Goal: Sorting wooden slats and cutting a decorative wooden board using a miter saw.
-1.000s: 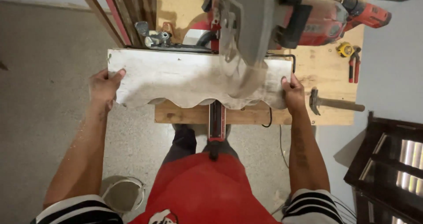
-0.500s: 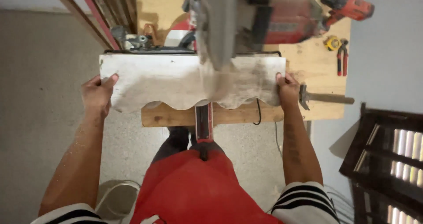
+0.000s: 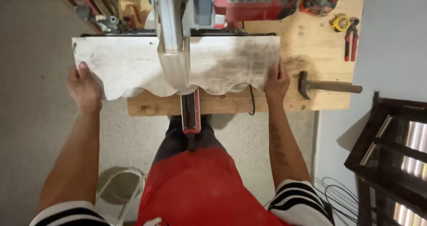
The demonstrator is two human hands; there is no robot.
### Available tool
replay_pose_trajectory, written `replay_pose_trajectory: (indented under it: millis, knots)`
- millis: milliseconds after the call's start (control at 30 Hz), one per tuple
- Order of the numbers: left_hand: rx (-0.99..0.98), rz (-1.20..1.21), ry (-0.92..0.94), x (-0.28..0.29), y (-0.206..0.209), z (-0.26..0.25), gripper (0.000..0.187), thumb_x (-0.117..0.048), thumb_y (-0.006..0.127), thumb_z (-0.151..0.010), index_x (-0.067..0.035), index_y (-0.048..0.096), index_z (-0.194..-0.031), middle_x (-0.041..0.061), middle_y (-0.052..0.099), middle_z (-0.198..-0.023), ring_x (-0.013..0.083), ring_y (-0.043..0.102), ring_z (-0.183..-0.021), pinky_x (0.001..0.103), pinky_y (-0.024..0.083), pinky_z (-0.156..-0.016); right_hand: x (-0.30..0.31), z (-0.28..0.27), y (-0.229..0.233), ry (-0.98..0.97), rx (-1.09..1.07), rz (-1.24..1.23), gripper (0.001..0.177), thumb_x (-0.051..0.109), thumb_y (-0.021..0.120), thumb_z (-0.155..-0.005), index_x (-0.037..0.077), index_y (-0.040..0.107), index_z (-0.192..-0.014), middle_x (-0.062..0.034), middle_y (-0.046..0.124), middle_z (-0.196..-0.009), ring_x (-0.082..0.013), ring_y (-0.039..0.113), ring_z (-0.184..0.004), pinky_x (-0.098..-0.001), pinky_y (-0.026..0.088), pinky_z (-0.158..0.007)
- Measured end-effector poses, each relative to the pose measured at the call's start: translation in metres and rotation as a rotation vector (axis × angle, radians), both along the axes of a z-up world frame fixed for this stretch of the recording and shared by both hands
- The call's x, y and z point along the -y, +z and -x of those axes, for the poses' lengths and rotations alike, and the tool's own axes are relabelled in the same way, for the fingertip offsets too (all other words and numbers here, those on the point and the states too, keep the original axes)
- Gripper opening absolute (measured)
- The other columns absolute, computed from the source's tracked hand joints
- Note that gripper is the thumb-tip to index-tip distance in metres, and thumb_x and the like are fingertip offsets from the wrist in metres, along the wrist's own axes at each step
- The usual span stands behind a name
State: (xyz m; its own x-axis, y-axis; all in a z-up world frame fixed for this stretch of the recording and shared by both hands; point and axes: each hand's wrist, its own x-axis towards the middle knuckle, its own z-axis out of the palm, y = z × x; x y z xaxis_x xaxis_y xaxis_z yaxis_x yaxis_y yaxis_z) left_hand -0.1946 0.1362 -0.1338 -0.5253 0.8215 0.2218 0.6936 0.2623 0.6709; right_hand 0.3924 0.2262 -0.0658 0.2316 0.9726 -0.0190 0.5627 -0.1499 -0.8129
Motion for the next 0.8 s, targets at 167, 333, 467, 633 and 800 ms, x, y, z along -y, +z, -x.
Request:
replay_pose_trajectory:
  millis: [167, 333, 467, 633, 800]
  knots:
    - [0.21, -0.012, 0.085, -0.012, 0.018, -0.014, 0.066, -0.075, 0.049, -0.109, -0.014, 0.042, -0.087, -0.005, 0.041, -0.079, 0.01, 0.038, -0.073, 0.035, 0.028, -0.057, -0.009, 0.019, 0.008, -0.206, -0.059, -0.086, 0.051, 0.03, 0.055, -0.108, 0.017, 0.028, -0.066, 0.005, 0.02, -0.062, -0.0077, 0.018, -0.061, -0.0307, 0.017, -0.062]
    - [0.341, -0.001, 0.068, -0.002, 0.031, -0.012, 0.058, -0.071, 0.054, -0.107, -0.013, 0.058, -0.101, -0.004, 0.056, -0.091, 0.0138, 0.051, -0.083, 0.034, 0.04, -0.065, -0.003, 0.024, 0.013, -0.591, -0.277, 0.155, 0.04, 0.04, 0.069, -0.096, 0.014, 0.053, -0.07, 0.0037, 0.046, -0.069, -0.0113, 0.043, -0.068, -0.0363, 0.033, -0.06]
    - [0.943, 0.373, 0.804, -0.015, 0.102, -0.052, 0.073, -0.071, 0.055, -0.086, -0.014, 0.066, -0.13, 0.004, 0.074, -0.133, 0.0288, 0.077, -0.115, 0.041, 0.068, -0.086, 0.028, 0.049, 0.062, -0.798, -0.805, 0.458, 0.074, 0.041, 0.075, -0.083, -0.006, 0.058, -0.137, -0.01, 0.07, -0.121, -0.0246, 0.071, -0.103, -0.035, 0.064, -0.082]
    - [1.219, 0.181, 0.48, 0.005, 0.126, -0.067, 0.066, -0.04, 0.064, -0.11, 0.004, 0.037, -0.151, 0.033, 0.047, -0.15, 0.0442, 0.052, -0.139, 0.063, 0.05, -0.111, 0.041, 0.018, -0.023, -0.805, -1.323, 0.32, 0.038, 0.018, 0.065, -0.103, -0.012, 0.056, -0.123, -0.036, 0.049, -0.126, -0.0618, 0.058, -0.118, -0.0668, 0.056, -0.095]
    - [1.36, -0.029, 0.564, -0.001, 0.104, -0.064, 0.056, -0.022, 0.068, -0.108, 0.01, 0.043, -0.146, 0.035, 0.045, -0.15, 0.0448, 0.044, -0.142, 0.061, 0.041, -0.119, 0.04, 0.003, -0.055, -0.798, -1.375, 0.272, 0.046, 0.023, 0.07, -0.101, -0.01, 0.052, -0.127, -0.0359, 0.046, -0.122, -0.063, 0.054, -0.123, -0.0693, 0.05, -0.103]
